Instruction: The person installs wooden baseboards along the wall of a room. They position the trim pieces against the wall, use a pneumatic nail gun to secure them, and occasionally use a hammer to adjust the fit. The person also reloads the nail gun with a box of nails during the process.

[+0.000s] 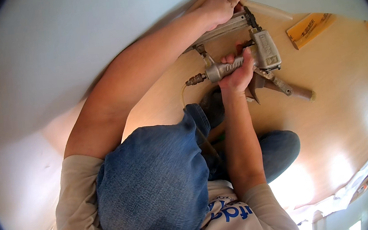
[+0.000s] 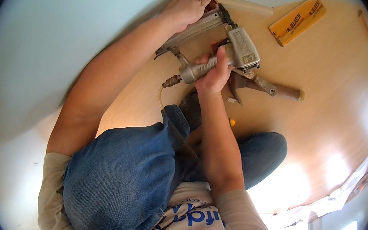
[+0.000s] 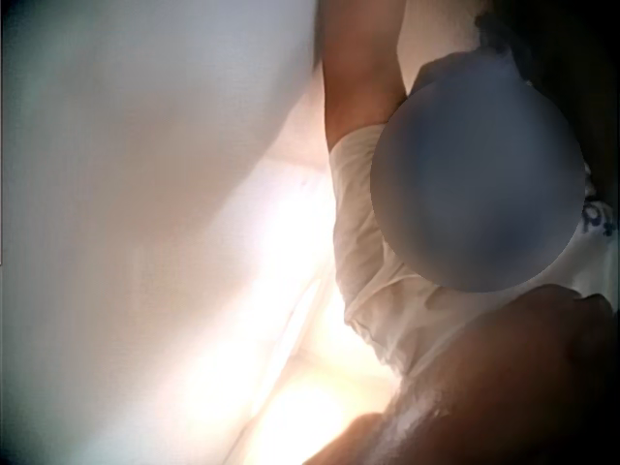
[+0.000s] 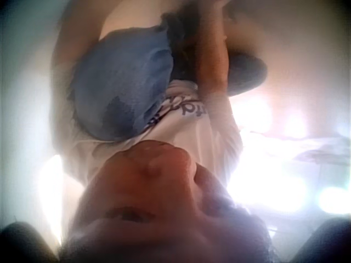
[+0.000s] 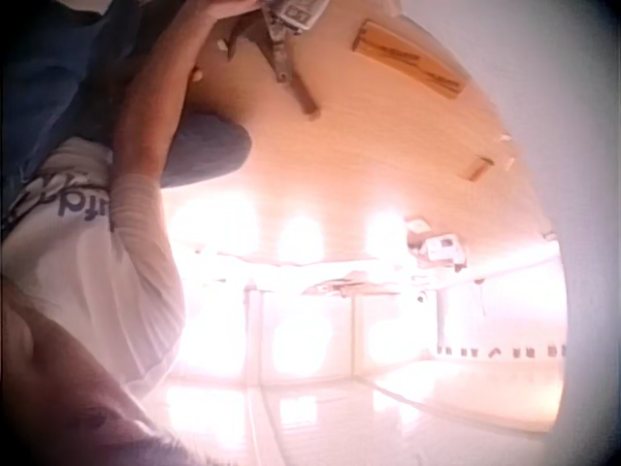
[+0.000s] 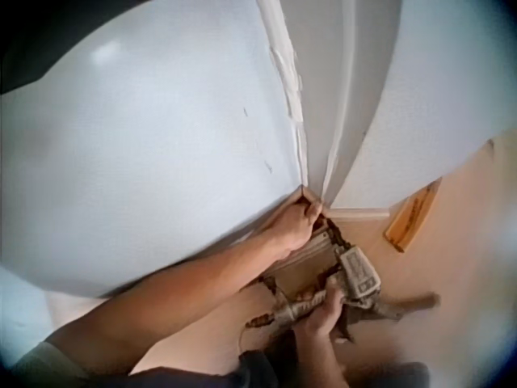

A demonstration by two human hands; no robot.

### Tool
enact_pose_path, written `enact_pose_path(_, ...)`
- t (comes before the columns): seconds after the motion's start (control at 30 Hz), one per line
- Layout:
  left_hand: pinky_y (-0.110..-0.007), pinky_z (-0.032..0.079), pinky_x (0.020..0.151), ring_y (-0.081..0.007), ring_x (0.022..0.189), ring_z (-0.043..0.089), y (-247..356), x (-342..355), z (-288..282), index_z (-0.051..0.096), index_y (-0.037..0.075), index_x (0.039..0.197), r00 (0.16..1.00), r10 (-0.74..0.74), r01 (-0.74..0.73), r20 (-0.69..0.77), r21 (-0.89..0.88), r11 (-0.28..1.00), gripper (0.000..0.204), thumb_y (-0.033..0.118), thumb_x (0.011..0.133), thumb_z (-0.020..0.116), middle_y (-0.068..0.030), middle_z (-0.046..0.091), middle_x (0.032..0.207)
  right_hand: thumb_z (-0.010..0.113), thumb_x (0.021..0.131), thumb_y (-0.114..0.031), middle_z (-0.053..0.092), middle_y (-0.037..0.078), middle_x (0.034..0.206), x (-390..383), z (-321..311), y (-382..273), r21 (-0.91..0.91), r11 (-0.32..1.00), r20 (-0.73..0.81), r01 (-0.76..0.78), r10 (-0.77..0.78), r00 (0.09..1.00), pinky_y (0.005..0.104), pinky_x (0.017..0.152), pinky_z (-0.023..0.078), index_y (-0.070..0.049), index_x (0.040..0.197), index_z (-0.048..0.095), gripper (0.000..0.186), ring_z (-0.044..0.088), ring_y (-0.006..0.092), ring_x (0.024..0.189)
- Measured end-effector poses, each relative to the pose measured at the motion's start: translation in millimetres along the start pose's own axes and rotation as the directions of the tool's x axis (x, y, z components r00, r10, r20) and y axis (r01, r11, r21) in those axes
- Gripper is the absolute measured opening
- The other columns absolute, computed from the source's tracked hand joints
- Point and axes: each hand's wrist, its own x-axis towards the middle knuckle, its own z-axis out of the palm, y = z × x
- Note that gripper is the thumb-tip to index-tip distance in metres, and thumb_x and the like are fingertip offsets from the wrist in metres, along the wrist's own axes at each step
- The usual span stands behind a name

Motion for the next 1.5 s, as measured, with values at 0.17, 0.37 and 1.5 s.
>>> enact_pose_path(0.17, -0.04, 0.046, 0.089, -0.0259, 0.098, 0.058, 1, -1, -1, 0.068, 0.003, 0.11, 1.0, -0.013, 0.01, 0.023, 0.128, 0.992, 0.047, 0.045, 0.109, 0.046, -0.0128, 0.066, 0.109, 0.059, 0.102, -0.03, 0.066, 0.001, 0.109, 1, -6, 2, -0.005, 1.0, 0.055, -0.012, 0.012, 0.998, 0.0361, 0.069, 0.049, -0.012, 0.12, 0.059, 0.026, 0.053, 0.0135, 0.07)
enact_pose_path(0.37, -0.044, 0.041, 0.112, -0.0311, 0.127, 0.054, 27, -12, -7, 0.06, -0.001, 0.132, 0.992, -0.106, 0.088, 0.063, 0.249, 0.964, 0.064, 0.054, 0.109, 0.038, -0.0175, 0.06, 0.139, 0.066, 0.097, -0.026, 0.065, 0.005, 0.105, 0, 1, -2, 0.011, 1.0, 0.019, 0.026, -0.026, 0.999, 0.0388, 0.062, 0.05, -0.008, 0.114, 0.061, 0.025, 0.056, 0.018, 0.068)
enact_pose_path(1.5, -0.05, 0.054, 0.079, -0.0396, 0.091, 0.069, -10, -28, 1, 0.066, 0.001, 0.108, 0.83, 0.555, -0.357, -0.056, 0.711, 0.606, 0.048, 0.047, 0.103, 0.054, -0.0211, 0.072, 0.097, 0.059, 0.103, -0.033, 0.047, -0.004, 0.078, -201, -257, -297, 0.096, 0.934, -0.191, 0.344, -0.322, 0.927, 0.0286, 0.067, 0.05, -0.011, 0.109, 0.056, 0.023, 0.049, 0.0114, 0.067)
